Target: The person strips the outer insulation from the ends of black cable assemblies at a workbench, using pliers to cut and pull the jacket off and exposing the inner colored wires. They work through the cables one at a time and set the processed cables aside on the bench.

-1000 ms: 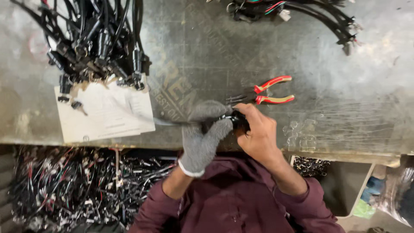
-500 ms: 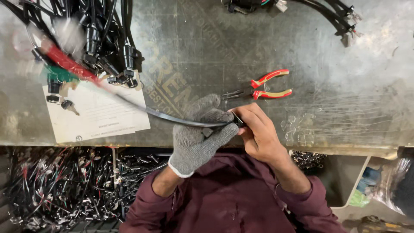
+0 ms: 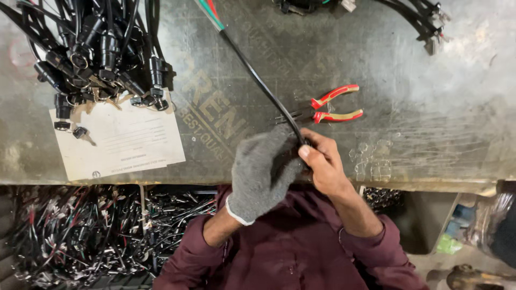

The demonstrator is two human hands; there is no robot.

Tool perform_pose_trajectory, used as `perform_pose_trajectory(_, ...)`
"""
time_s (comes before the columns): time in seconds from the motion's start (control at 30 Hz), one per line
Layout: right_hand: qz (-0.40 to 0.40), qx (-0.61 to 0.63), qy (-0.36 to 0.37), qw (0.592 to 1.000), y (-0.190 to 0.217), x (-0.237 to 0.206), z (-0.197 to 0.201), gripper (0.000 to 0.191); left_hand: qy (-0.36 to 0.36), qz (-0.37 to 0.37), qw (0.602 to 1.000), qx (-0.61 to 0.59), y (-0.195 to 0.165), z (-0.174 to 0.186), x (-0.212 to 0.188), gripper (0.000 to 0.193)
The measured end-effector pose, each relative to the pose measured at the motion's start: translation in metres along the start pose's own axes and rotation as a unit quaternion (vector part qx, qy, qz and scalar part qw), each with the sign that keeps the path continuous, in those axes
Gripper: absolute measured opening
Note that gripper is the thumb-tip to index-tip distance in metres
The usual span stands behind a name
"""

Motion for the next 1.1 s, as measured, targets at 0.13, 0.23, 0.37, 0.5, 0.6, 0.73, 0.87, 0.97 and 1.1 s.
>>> perform_pose_trajectory(0.13,-0.043,-0.039,0.014,0.998,-0.015,-0.005,-0.001,0.029,0.130,0.078,0.976,-0.153,0.020,-0.011,0.008,0.042)
perform_pose_trajectory(0.23,0.044,-0.108,0.055,0.992,0.002,-0.003,-0.012,0.034,0.109,-0.038,0.980,-0.159,0.002,0.002,0.016,0.040)
perform_pose_trajectory(0.37,0.038,-0.219,0.082,0.972,0.008,0.007,-0.016,0.040,0.108,0.015,0.975,-0.192,0.012,0.003,0.018,0.032)
perform_pose_trajectory(0.5,-0.063,0.022,0.242,0.968,-0.010,-0.007,-0.034,0.058,0.169,-0.029,0.928,-0.331,0.004,0.002,0.017,0.027)
perform_pose_trajectory(0.6,-0.140,0.145,0.285,0.937,-0.041,-0.025,-0.043,0.067,0.138,-0.036,0.913,-0.382,0.003,0.008,0.016,0.023)
perform_pose_trajectory(0.73,-0.071,0.165,0.231,0.956,-0.069,-0.019,-0.028,0.067,0.103,0.056,0.929,-0.350,0.018,-0.004,0.006,0.015)
perform_pose_trajectory(0.87,0.146,-0.021,0.000,0.989,-0.054,-0.010,0.005,0.057,0.088,0.086,0.931,-0.343,0.030,-0.016,0.003,0.035)
perform_pose_trajectory(0.97,0.050,-0.081,-0.168,0.981,-0.047,-0.013,0.018,0.048,0.120,0.097,0.936,-0.315,0.037,-0.025,0.008,0.054)
perform_pose_trajectory(1.1,0.292,-0.509,-0.119,0.801,0.062,-0.034,-0.039,0.043,0.147,0.101,0.955,-0.238,0.041,-0.018,0.012,0.058)
Point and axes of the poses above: each hand's wrist, its own x-axis towards the middle knuckle, its own z-axis out of the back of the hand, y = z × x, the point moved 9 cm from there along x, towards the middle knuckle, and after that the axes turned 5 degrees about -z, right-handed, at the moved point
